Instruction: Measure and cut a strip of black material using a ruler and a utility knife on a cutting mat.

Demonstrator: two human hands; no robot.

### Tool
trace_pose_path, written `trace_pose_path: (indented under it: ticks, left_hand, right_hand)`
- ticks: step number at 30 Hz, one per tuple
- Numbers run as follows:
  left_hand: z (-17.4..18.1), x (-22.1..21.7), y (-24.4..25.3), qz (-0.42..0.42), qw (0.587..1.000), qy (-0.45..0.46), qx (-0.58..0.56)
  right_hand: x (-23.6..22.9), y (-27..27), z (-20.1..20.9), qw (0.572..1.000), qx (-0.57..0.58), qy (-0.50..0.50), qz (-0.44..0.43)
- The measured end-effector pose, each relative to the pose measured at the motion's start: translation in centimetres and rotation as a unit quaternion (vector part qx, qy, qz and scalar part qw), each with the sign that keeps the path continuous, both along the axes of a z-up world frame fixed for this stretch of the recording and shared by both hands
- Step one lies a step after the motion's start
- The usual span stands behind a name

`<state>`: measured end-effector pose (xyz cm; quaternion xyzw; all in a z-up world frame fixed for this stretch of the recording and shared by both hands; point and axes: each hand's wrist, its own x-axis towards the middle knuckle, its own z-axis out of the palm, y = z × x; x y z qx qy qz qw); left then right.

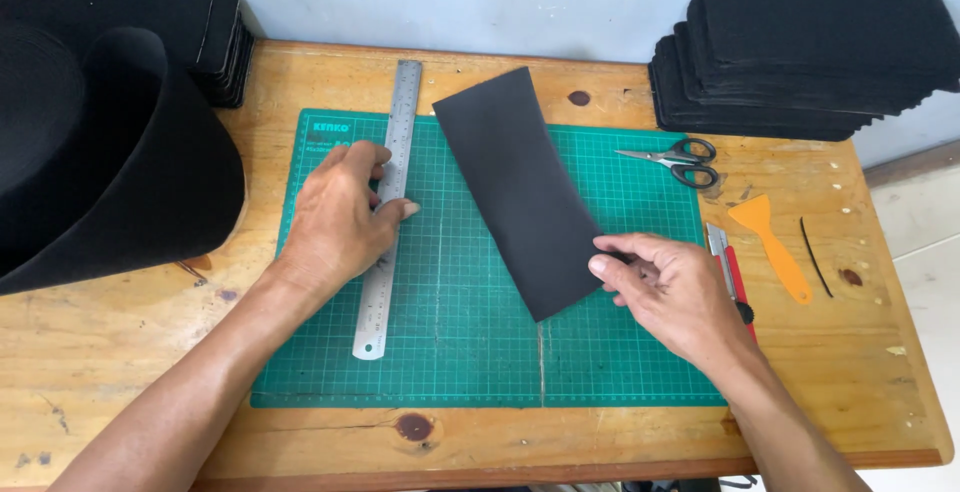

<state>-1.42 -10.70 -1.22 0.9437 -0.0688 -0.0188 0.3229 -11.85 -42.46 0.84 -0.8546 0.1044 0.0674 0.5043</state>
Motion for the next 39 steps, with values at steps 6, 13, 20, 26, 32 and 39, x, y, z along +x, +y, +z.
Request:
trace_pose_path:
  ticks: [6,13,20,26,32,39]
  left_hand:
    - [0.6,2.7,-0.7,0.011,0.997,-0.011,0.073]
    - [-1.5,8.4,-2.1,0.029,0.998,-0.028,0.053]
    - [-2.0,10.9,-2.6,0.074,0.994,0.077,-0.023]
    - [4.8,5.3,-3.1,0.015,0.977,0.072,-0.2]
    - [4.5,0.5,-4.0,-0.175,0.959,0.078,-0.207]
    - [1.1,-2.3,-5.7,-0.276,0.953,0.026,-0.122]
  right_hand:
    - [0.0,0.4,0.1,0.999,0.02,0.032,0.0]
    - [0.7,1.2,-0.3,0.992,0.111,0.038,-0.041]
    - [1.2,1.7,-0.6,0.989,0.133,0.044,-0.04]
    - [1.9,1.0,-2.1,0.98,0.186,-0.004,-0.073]
    - [2.0,0.7,-1.9,0.983,0.16,-0.027,-0.085]
    - [1.8,-0.1,-1.8,0.996,0.073,-0.029,-0.045]
